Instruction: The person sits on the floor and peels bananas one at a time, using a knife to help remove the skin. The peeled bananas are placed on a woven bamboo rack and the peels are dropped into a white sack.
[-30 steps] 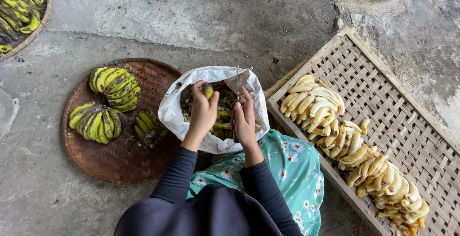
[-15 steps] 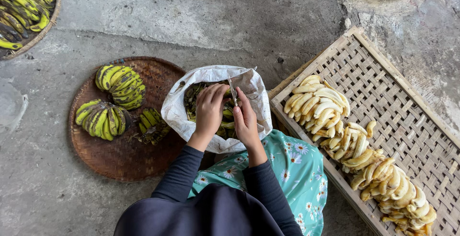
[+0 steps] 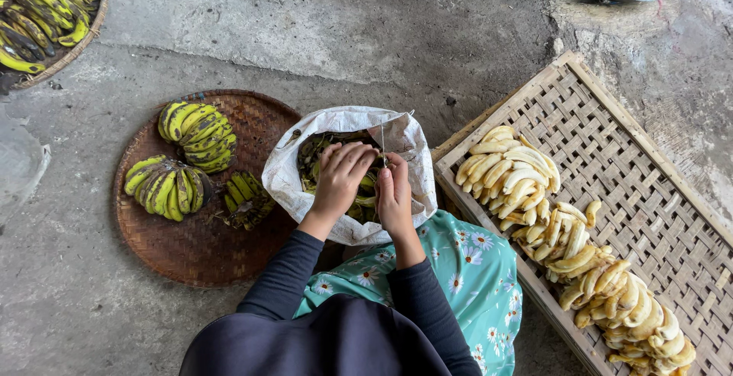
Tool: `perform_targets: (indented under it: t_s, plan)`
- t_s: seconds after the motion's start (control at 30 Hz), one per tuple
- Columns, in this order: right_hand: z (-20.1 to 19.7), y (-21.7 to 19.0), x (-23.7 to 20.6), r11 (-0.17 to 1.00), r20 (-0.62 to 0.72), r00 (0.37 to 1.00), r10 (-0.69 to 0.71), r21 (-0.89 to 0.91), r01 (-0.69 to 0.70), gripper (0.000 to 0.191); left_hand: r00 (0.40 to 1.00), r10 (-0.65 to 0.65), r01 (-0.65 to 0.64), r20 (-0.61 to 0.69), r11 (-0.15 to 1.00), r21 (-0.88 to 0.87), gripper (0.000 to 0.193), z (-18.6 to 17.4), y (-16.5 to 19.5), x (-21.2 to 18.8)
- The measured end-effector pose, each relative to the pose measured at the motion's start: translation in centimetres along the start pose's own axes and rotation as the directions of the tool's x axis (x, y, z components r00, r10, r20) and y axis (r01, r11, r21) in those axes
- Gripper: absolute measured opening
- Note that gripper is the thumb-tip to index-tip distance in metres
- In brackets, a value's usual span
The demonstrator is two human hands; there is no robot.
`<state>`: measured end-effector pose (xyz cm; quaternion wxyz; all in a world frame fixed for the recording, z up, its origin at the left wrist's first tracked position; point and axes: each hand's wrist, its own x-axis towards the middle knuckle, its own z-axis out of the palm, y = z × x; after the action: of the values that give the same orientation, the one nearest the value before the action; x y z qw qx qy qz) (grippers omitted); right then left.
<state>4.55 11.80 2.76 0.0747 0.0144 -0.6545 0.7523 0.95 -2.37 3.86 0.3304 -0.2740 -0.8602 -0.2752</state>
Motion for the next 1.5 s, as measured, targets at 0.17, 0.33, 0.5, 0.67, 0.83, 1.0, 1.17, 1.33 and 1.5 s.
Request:
perform_targets:
  t_s: [0.17, 0.33, 0.5, 0.67, 0.83, 1.0, 1.17, 1.33, 1.5]
  plan:
    - [0.0, -0.6, -0.2, 0.997, 0.034, 0.996, 0.082, 0.012, -0.082, 0.029, 1.000, 0.009, -0.008, 0.025, 0.999, -0.044, 0.033, 0.5, -0.6, -1.1]
    - [0.4, -1.6, -0.1, 0.974, 0.069, 0.979, 0.194, 0.103, -0.200, 0.034, 0.998, 0.020, -0.014, 0.054, 0.995, -0.097, 0.035, 0.5, -2.3, -1.5]
    - [0.3, -1.2, 0.2, 0.933, 0.058, 0.942, 0.330, 0.134, -0.335, 0.040, 0.994, -0.063, 0.095, 0.089, 0.900, -0.426, 0.035, 1.1, -2.8, -1.5]
    - [-0.9, 1.2, 1.4, 0.679, 0.164, 0.813, 0.559, 0.472, -0.562, 0.039, 0.842, -0.513, 0.241, 0.163, 0.088, -0.966, 0.039, 1.7, -3.4, -0.5]
    - [-1.5, 3.6, 1.3, 0.513, 0.256, 0.715, 0.651, 0.545, -0.663, 0.039, 0.639, -0.769, -0.097, -0.021, -0.053, -0.994, 0.039, 1.7, -6.8, 2.5]
    - [-1.0, 2.9, 1.3, 0.564, 0.145, 0.681, 0.718, 0.453, -0.691, 0.036, 0.480, -0.873, -0.276, -0.092, -0.051, -0.960, 0.055, 0.4, -8.9, 3.1]
    - [0.8, 1.2, 0.5, 0.880, 0.037, 0.883, 0.469, 0.061, -0.470, 0.036, 0.478, -0.878, -0.089, 0.037, -0.090, -0.992, 0.077, 1.6, -7.2, 2.4]
    - [1.2, 0.2, -0.2, 0.994, 0.182, 0.983, -0.023, -0.098, 0.041, 0.040, 0.295, -0.897, 0.055, 0.330, -0.329, -0.943, 0.083, 4.3, -3.3, 0.9]
    - [0.7, -1.9, -0.9, 0.910, 0.259, 0.964, 0.053, -0.411, 0.060, 0.057, 0.237, -0.909, 0.225, 0.343, -0.293, -0.929, 0.080, 4.0, -2.6, 0.9]
